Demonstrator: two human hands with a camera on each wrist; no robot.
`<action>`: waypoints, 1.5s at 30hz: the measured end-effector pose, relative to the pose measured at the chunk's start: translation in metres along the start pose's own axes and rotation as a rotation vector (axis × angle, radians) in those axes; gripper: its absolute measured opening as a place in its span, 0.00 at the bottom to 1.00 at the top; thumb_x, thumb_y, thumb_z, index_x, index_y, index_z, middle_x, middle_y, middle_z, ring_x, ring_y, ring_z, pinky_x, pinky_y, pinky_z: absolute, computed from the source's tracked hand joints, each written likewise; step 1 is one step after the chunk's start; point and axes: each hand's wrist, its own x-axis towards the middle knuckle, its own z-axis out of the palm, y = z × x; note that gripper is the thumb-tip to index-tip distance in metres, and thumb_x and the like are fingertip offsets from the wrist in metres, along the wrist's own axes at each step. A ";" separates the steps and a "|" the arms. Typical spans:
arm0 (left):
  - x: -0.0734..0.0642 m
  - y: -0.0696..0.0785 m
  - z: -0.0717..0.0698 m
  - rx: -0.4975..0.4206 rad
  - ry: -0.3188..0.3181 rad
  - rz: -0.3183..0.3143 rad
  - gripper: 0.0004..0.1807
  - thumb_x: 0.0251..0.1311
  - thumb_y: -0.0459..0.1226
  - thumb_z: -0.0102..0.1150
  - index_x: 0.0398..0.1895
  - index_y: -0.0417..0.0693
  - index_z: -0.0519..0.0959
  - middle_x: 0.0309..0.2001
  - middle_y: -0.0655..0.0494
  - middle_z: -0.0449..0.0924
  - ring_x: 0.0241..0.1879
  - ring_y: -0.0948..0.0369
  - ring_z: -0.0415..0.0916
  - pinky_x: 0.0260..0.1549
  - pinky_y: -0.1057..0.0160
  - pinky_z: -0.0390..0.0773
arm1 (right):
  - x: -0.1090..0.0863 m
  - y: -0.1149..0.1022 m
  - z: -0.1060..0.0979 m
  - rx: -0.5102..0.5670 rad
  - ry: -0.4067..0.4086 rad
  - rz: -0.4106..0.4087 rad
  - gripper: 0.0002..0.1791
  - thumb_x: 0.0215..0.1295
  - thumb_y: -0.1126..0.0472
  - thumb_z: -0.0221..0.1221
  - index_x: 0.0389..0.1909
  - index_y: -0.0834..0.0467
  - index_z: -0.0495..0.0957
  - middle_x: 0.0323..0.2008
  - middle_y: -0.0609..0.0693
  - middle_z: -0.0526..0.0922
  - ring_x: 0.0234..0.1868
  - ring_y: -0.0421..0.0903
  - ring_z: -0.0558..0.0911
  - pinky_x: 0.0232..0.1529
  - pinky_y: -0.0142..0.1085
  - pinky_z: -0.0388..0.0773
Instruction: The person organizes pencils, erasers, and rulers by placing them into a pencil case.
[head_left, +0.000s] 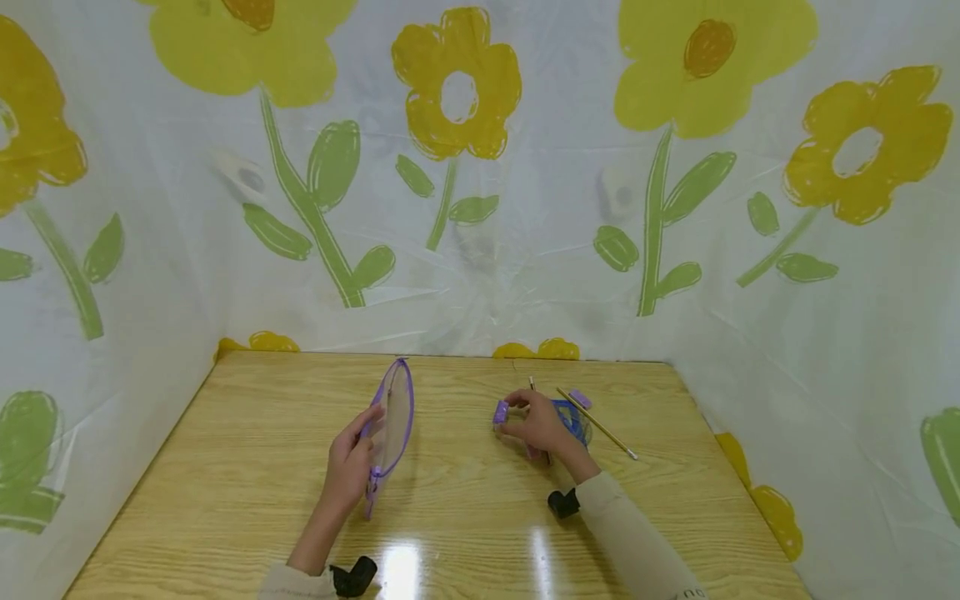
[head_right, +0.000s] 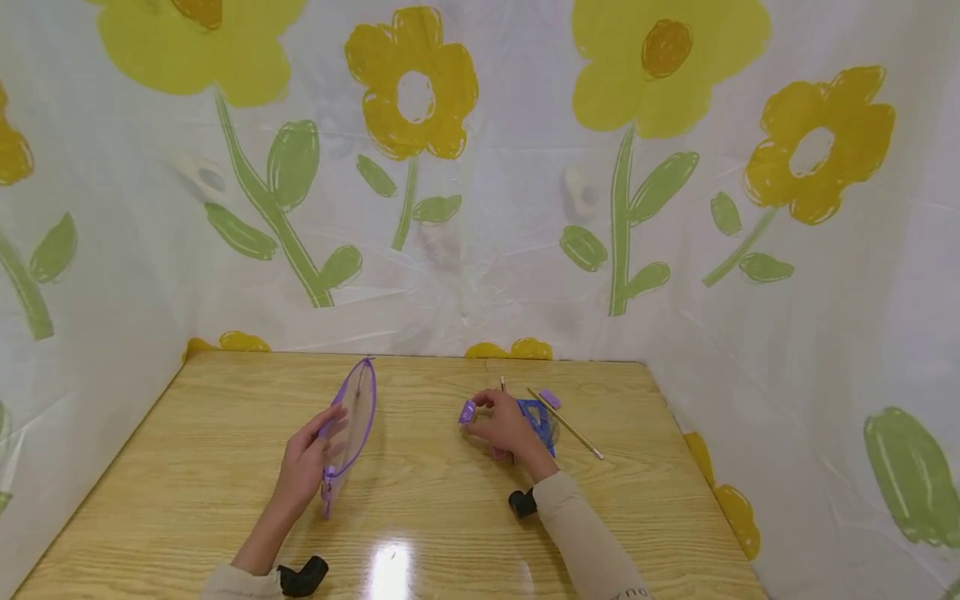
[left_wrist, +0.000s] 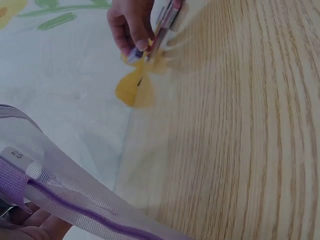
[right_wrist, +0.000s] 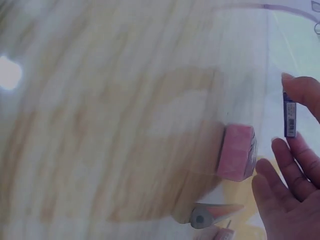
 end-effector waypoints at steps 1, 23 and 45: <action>0.000 0.000 0.000 0.001 -0.002 -0.009 0.28 0.66 0.23 0.34 0.69 0.29 0.69 0.68 0.34 0.71 0.70 0.40 0.65 0.47 0.75 0.78 | 0.000 -0.001 0.000 0.014 0.003 -0.002 0.22 0.56 0.58 0.74 0.52 0.57 0.81 0.49 0.52 0.83 0.53 0.53 0.80 0.55 0.51 0.82; -0.001 -0.001 0.006 0.040 -0.009 -0.045 0.29 0.65 0.22 0.37 0.70 0.31 0.69 0.69 0.36 0.71 0.72 0.42 0.63 0.64 0.76 0.67 | -0.014 -0.031 0.005 0.133 -0.030 -0.014 0.24 0.59 0.53 0.72 0.55 0.54 0.80 0.52 0.48 0.82 0.57 0.54 0.79 0.57 0.50 0.80; 0.001 0.002 0.012 0.021 -0.020 -0.081 0.27 0.69 0.24 0.37 0.71 0.32 0.68 0.72 0.36 0.67 0.72 0.44 0.62 0.45 0.77 0.74 | -0.019 -0.062 0.027 0.156 -0.076 -0.126 0.23 0.57 0.55 0.74 0.53 0.52 0.80 0.49 0.46 0.83 0.53 0.54 0.80 0.52 0.44 0.80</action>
